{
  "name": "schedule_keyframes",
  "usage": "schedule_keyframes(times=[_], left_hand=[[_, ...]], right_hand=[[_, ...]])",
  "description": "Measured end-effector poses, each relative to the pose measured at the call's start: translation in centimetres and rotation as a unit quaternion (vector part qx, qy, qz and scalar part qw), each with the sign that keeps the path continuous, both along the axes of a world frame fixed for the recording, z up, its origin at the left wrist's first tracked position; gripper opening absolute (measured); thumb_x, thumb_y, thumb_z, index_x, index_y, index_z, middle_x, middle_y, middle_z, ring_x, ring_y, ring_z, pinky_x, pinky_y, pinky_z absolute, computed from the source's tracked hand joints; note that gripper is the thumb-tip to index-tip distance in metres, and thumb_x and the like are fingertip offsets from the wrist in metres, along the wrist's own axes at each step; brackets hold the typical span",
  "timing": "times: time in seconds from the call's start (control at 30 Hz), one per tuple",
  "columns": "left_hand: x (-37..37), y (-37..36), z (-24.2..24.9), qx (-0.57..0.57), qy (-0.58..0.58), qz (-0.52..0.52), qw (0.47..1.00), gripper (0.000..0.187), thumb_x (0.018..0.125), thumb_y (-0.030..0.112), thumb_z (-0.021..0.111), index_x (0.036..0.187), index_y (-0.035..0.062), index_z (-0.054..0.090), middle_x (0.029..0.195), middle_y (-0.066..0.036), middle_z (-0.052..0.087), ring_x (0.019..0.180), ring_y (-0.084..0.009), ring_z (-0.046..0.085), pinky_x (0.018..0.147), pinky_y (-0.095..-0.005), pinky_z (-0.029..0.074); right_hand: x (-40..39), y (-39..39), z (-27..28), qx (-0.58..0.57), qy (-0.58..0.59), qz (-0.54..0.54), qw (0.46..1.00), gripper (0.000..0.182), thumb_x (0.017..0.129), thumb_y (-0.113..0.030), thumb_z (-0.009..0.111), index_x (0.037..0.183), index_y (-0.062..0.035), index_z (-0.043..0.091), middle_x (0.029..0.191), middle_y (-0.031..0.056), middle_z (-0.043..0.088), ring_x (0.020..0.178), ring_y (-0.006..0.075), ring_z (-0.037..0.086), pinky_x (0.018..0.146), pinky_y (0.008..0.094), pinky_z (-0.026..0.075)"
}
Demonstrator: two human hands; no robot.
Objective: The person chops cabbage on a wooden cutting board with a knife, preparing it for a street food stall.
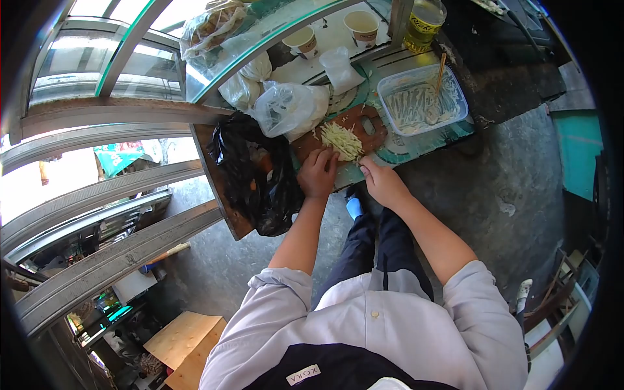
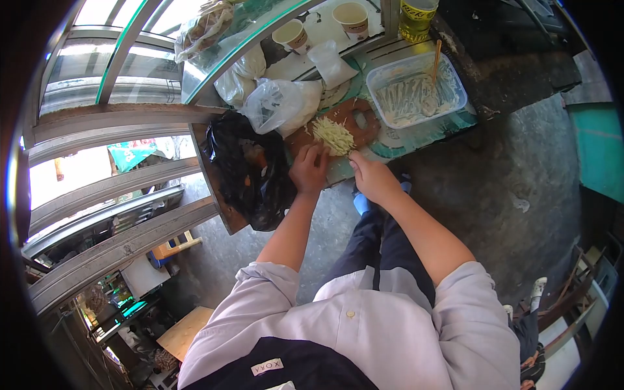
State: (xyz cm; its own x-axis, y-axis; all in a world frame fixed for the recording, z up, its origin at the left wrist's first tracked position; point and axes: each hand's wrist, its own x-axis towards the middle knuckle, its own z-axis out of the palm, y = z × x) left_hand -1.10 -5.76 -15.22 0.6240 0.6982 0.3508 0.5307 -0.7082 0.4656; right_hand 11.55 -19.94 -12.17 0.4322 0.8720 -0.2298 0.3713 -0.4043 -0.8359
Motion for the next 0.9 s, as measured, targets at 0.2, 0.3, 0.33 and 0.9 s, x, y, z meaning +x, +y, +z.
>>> schedule_keyframes(times=[0.2, 0.3, 0.33, 0.9], left_hand=[[-0.1, -0.1, 0.0, -0.014, -0.021, 0.005, 1.000, 0.016, 0.081, 0.022, 0.074, 0.094, 0.0139, 0.071, 0.096, -0.004, 0.069, 0.083, -0.0257, 0.067, 0.068, -0.0366, 0.054], [0.0, -0.1, -0.1, -0.011, -0.021, 0.016, 1.000, 0.014, 0.081, 0.022, 0.074, 0.092, 0.0136, 0.071, 0.095, -0.004, 0.069, 0.083, -0.0260, 0.067, 0.068, -0.0366, 0.054], [0.0, -0.1, -0.2, -0.012, -0.021, 0.016, 1.000, 0.014, 0.081, 0.022, 0.074, 0.092, 0.0136, 0.071, 0.095, -0.004, 0.069, 0.083, -0.0260, 0.067, 0.068, -0.0366, 0.054], [0.0, 0.1, -0.1, -0.009, -0.041, 0.040, 0.998, 0.014, 0.081, 0.019, 0.075, 0.092, 0.0116, 0.070, 0.095, -0.005, 0.069, 0.085, -0.0265, 0.068, 0.070, -0.0343, 0.054]], right_hand=[[0.1, 0.1, 0.4, -0.017, -0.011, 0.019, 1.000, 0.018, 0.097, -0.015, 0.047, 0.113, -0.0071, 0.051, 0.081, 0.0264, 0.063, 0.078, 0.0463, 0.061, 0.066, 0.0527, 0.047], [0.0, 0.3, 0.3, 0.000, -0.061, 0.032, 0.998, 0.019, 0.097, -0.014, 0.048, 0.115, -0.0069, 0.051, 0.082, 0.0259, 0.064, 0.079, 0.0453, 0.062, 0.066, 0.0530, 0.048], [-0.1, 0.3, 0.4, -0.001, -0.061, 0.032, 0.998, 0.019, 0.097, -0.014, 0.048, 0.115, -0.0069, 0.051, 0.082, 0.0259, 0.064, 0.079, 0.0453, 0.062, 0.066, 0.0530, 0.048], [0.7, 0.9, -0.9, -0.015, -0.027, 0.057, 0.998, 0.020, 0.096, -0.015, 0.047, 0.114, -0.0084, 0.052, 0.081, 0.0254, 0.064, 0.078, 0.0457, 0.062, 0.067, 0.0538, 0.048]])
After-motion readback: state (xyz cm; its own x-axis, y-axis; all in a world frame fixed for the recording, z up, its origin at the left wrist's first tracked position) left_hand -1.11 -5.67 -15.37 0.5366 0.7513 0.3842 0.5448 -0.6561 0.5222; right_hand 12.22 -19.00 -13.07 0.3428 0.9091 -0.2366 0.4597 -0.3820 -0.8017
